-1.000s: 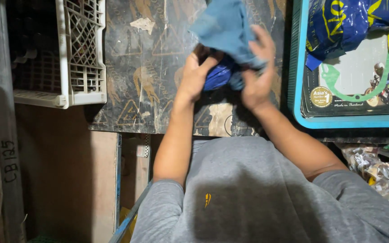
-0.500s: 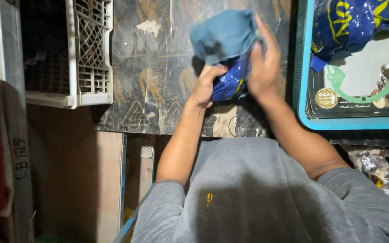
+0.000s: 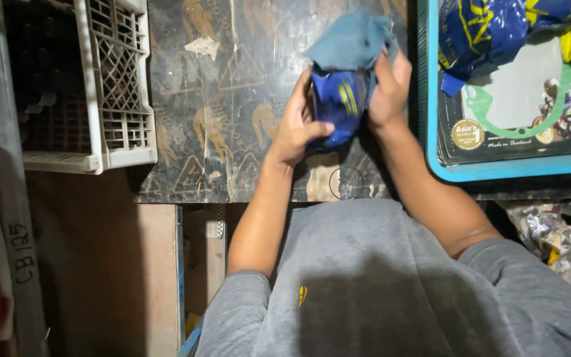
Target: Cleaning and inspecting motorcycle inner tube packaging with a cloth in a parts room.
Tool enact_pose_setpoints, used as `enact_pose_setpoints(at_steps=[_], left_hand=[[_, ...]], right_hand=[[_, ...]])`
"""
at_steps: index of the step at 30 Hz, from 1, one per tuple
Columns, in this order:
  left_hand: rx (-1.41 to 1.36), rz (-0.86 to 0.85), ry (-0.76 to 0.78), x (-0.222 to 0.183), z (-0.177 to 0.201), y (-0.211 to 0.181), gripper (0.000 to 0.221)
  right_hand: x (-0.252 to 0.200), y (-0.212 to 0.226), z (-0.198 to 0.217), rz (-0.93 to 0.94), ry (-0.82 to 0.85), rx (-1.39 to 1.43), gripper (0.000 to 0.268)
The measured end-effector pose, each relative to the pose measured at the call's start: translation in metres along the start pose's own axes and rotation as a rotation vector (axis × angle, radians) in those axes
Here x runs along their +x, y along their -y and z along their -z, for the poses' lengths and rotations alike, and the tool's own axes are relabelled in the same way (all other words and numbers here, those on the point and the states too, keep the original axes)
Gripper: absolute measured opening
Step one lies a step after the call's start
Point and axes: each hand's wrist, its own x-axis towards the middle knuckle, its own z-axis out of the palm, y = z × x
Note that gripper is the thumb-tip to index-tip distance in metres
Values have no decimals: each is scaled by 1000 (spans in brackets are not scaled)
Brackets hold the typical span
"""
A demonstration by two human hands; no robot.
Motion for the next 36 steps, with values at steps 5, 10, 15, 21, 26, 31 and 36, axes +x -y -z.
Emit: enact_pose_setpoints(at_steps=[5, 10, 15, 21, 26, 31, 36], left_hand=[[-105, -76, 3, 0, 13, 26, 90], [380, -43, 71, 1, -12, 7, 106], [733, -211, 89, -1, -37, -27, 36], [710, -114, 21, 1, 7, 19, 56], [587, -209, 117, 14, 65, 69, 95], [498, -171, 168, 18, 64, 57, 76], [510, -205, 168, 19, 44, 29, 87]], right_hand=[[-10, 16, -12, -186, -129, 114, 36], [-18, 9, -6, -333, -344, 218, 45], [-21, 33, -16, -292, -264, 99, 39], [-26, 71, -37, 224, 149, -579, 55], [-28, 63, -41, 469, 370, -770, 54], [-4, 50, -31, 489, 445, -800, 60], [-20, 54, -50, 422, 519, -824, 79]])
